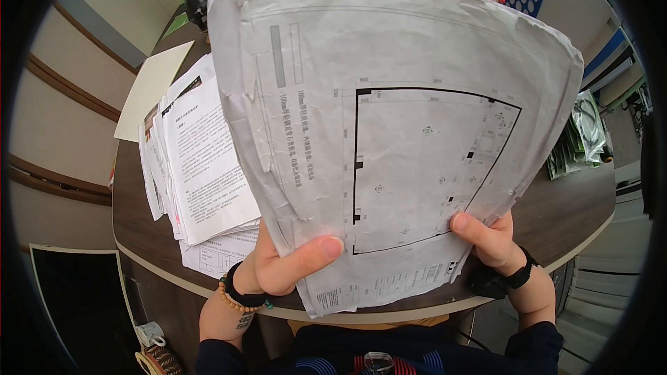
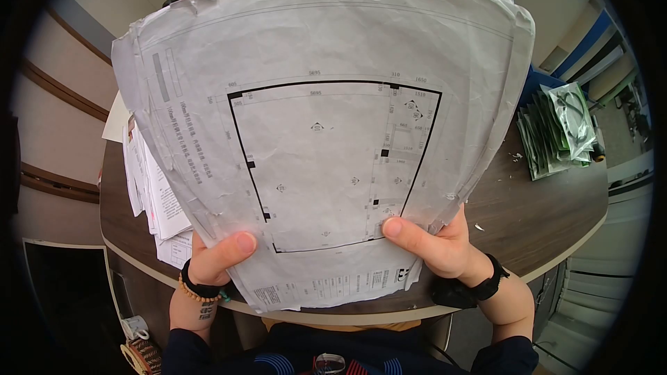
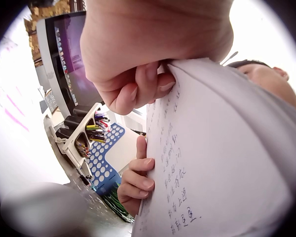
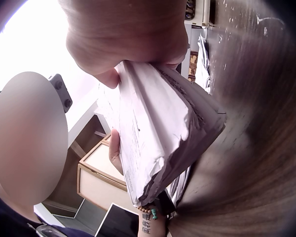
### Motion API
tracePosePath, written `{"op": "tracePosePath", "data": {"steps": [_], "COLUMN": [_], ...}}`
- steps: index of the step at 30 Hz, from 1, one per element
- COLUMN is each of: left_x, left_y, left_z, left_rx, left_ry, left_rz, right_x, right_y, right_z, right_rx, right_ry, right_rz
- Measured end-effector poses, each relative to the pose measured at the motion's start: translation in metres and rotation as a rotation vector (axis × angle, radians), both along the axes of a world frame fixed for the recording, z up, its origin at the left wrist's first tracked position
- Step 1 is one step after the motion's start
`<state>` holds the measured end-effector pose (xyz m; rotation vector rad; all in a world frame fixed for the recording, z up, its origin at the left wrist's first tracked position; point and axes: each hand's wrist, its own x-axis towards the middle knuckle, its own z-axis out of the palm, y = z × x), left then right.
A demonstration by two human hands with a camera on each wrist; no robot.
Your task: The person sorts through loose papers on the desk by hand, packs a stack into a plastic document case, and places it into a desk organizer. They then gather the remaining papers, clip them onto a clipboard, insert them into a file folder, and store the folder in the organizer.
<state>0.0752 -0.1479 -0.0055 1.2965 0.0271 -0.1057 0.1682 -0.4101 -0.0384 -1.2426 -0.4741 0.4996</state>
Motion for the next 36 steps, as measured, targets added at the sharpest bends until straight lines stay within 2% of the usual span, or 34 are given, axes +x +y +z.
{"op": "tracePosePath", "data": {"steps": [12,18,20,21,23,24,25,27,28,29,31,36], "left_x": [0.001,0.007,0.01,0.013,0.017,0.011,0.004,-0.008,-0.015,-0.023,-0.037,-0.046], "left_y": [-0.001,0.0,0.003,0.006,0.015,0.027,0.04,0.058,0.054,0.056,0.065,0.078], "left_z": [0.0,-0.002,-0.006,-0.002,0.006,0.007,0.008,0.009,0.018,0.016,0.007,-0.01], "left_rx": [0.007,0.015,0.175,0.176,0.423,0.55,0.554,0.981,1.131,1.134,1.553,1.473], "left_ry": [0.005,-0.082,-0.184,-0.19,-0.303,-0.266,-0.266,-0.216,-0.109,-0.108,-0.14,-0.023], "left_rz": [0.009,0.039,0.093,0.091,0.221,0.245,0.242,0.283,0.306,0.303,0.242,0.254], "right_x": [-0.001,0.003,0.004,0.004,0.005,0.006,0.006,0.006,0.006,0.006,0.004,0.002], "right_y": [0.003,0.006,0.006,0.008,0.009,0.009,0.009,0.01,0.01,0.011,0.012,0.013], "right_z": [0.002,0.002,0.002,0.002,0.002,0.001,-0.001,-0.004,-0.005,-0.005,-0.006,-0.007], "right_rx": [-0.005,-0.005,-0.019,-0.011,0.0,-0.002,-0.003,0.018,0.033,0.036,0.06,0.069], "right_ry": [-0.009,-0.014,-0.046,-0.012,0.015,0.032,0.053,0.091,0.123,0.126,0.146,0.167], "right_rz": [-0.024,-0.022,-0.026,-0.024,-0.023,-0.009,0.004,0.02,0.039,0.038,0.05,0.1]}}
